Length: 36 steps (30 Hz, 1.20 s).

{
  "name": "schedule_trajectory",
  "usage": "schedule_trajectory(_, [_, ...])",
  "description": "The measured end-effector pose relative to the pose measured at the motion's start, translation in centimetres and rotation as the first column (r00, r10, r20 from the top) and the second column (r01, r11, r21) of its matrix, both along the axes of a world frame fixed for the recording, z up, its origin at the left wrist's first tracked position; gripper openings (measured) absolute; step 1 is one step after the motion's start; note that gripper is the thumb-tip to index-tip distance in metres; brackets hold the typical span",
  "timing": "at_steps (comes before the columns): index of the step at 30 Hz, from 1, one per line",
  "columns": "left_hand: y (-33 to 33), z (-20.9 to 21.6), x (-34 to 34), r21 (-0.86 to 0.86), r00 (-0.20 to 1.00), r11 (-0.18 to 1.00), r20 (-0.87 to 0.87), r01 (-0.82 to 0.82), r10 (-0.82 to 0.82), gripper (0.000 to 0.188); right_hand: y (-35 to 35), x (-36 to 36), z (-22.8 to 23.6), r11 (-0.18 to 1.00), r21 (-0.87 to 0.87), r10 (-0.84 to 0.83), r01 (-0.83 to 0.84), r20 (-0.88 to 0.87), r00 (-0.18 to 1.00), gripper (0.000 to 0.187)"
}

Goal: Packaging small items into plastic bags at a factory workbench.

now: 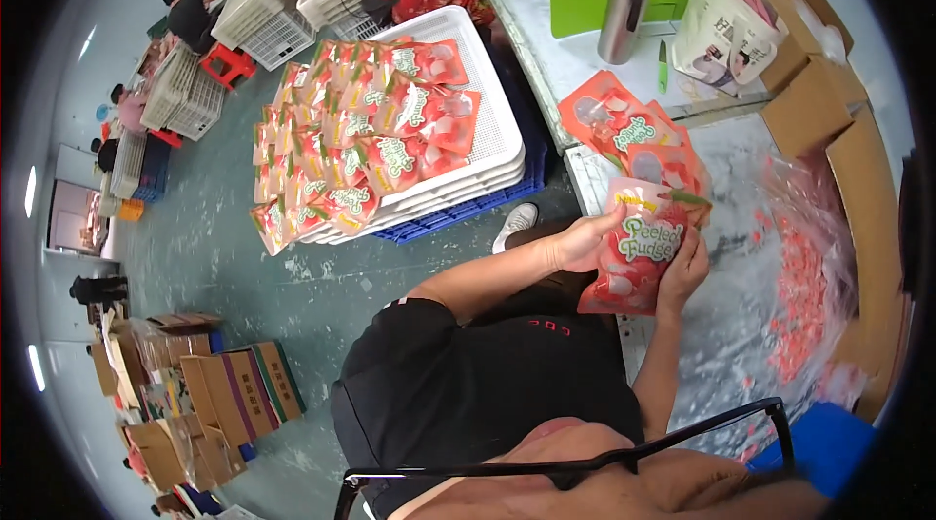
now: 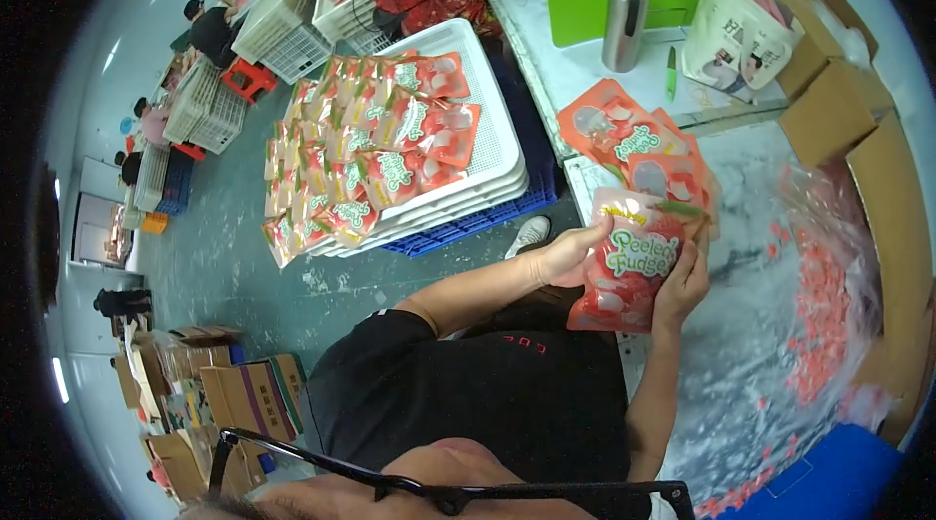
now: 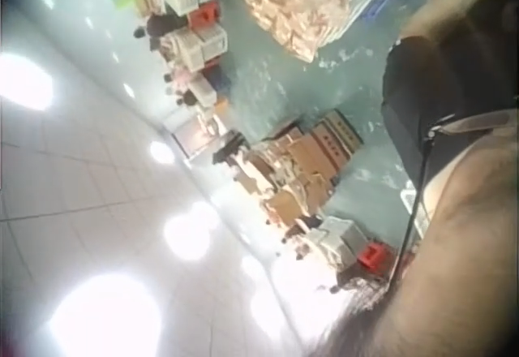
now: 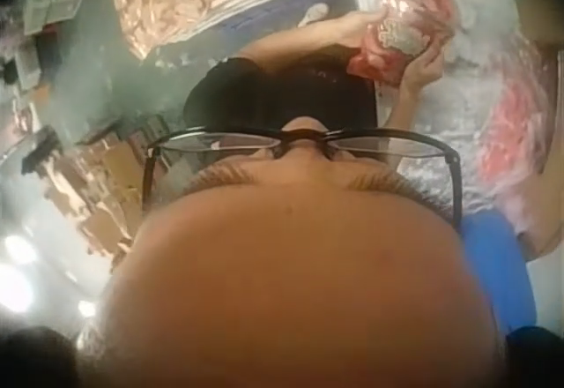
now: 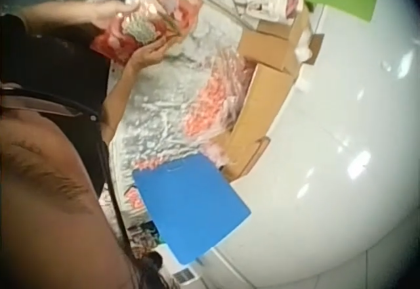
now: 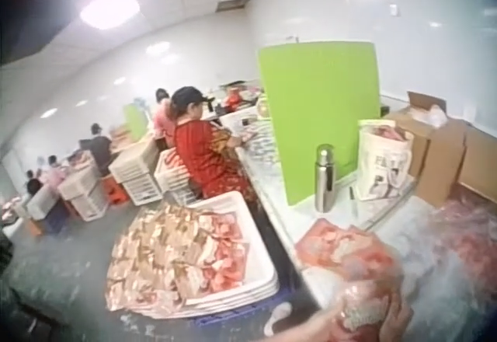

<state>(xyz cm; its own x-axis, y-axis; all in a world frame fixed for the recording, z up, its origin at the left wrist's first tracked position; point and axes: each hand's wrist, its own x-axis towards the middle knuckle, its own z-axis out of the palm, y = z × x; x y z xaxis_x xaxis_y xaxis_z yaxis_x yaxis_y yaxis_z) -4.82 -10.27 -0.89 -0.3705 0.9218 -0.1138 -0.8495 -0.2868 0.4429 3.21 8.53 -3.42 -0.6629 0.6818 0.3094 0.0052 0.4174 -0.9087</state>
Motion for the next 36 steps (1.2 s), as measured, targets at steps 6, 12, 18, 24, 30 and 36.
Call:
schedule_trajectory(6, [-3.5, 0.4, -6.6, 0.054, 0.827, 0.827, -0.035, -0.559, 0.561, 0.071, 0.7, -3.8, 1.4, 0.993, -0.090, 0.082, -0.077, 0.050, 0.995, 0.021])
schedule_trajectory(12, [-16.8, -1.2, -19.4, 0.055, -0.124, -0.133, -0.795, -0.990, 0.594, 0.057, 3.2, 2.0, -2.4, 0.938, -0.298, 0.235, -0.179, 0.165, 0.958, 0.018])
schedule_trajectory(18, [-16.3, -6.6, -24.2, 0.327, -0.122, -0.086, -0.565, -0.941, -0.816, 0.075, 5.5, 8.0, -6.6, 0.894, -0.445, 0.098, 0.043, 0.289, 0.952, 0.016])
schedule_trajectory(24, [-18.8, -9.9, -27.7, 0.175, 0.064, -0.132, -0.350, -0.976, -0.934, 0.058, 6.5, 5.2, -6.5, 0.979, 0.179, -0.129, 0.093, 0.201, 0.971, 0.022])
schedule_trajectory(30, [-16.6, -8.3, -31.8, -0.265, 0.338, -0.295, -0.134, -0.918, -0.931, 0.073, 4.7, 2.8, -5.0, 0.871, 0.485, -0.317, 0.083, 0.424, 0.849, 0.099])
schedule_trajectory(36, [-8.7, -7.1, -25.1, 0.212, -0.439, 0.388, -0.529, -0.897, -0.726, 0.047, 5.9, 1.0, -4.5, 0.864, 0.499, -0.360, 0.067, 0.517, 0.777, 0.045])
